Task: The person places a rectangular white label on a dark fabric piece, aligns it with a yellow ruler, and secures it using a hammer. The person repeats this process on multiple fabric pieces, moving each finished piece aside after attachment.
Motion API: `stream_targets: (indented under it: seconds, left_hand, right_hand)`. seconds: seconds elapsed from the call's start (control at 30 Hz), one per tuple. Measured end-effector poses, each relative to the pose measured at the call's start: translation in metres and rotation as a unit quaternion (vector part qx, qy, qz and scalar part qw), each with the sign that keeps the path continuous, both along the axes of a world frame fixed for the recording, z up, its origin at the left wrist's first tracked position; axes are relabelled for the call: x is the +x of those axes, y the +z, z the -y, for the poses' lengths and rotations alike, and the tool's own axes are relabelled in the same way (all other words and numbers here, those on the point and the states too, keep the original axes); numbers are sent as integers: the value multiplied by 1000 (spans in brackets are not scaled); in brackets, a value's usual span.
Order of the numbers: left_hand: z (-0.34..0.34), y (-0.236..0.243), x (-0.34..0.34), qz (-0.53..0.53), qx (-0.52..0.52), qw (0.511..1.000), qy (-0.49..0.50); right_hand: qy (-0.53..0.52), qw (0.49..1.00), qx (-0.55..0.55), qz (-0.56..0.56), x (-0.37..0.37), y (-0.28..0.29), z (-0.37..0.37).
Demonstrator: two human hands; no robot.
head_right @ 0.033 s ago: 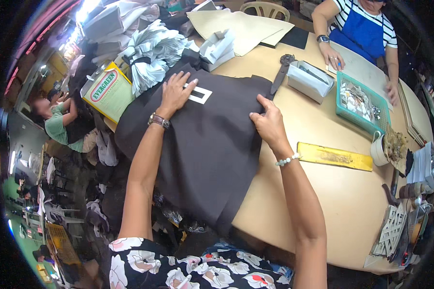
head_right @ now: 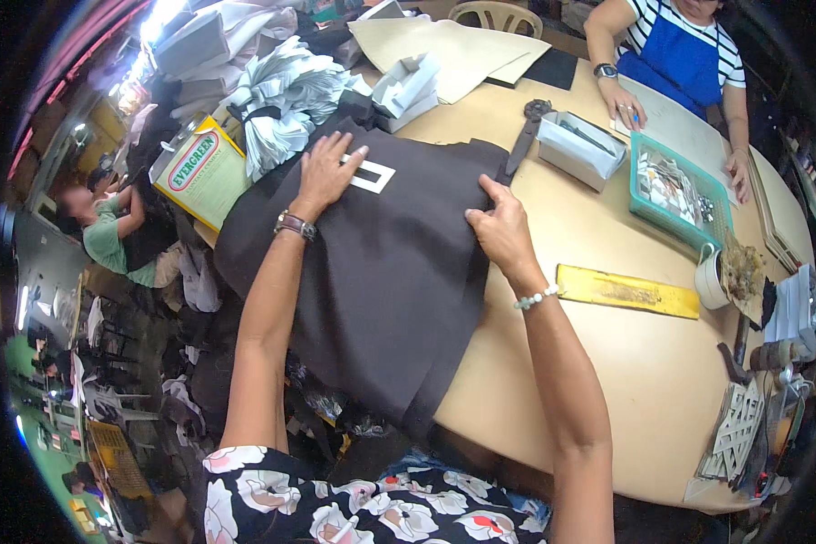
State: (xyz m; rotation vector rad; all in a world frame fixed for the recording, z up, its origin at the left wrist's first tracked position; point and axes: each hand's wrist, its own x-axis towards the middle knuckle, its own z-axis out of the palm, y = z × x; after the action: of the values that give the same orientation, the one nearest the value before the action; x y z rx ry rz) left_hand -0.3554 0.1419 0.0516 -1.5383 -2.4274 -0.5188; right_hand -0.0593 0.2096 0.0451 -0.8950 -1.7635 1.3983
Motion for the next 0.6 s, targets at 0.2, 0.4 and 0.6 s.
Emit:
stream_targets:
  seconds: [0.2,0.4,0.6]
  left_hand:
    - [-6,11,36,0,37,999,-24]
    - [-7,-8,26,-27,-24,999,20]
    - [-14,-2,37,-20,-23,998,48]
  right_hand:
    - [-19,999,24,15,8,-12,-13]
    - [-100,994,49,15,52,-14,21]
    - [1,963,247,110,66,-22,56]
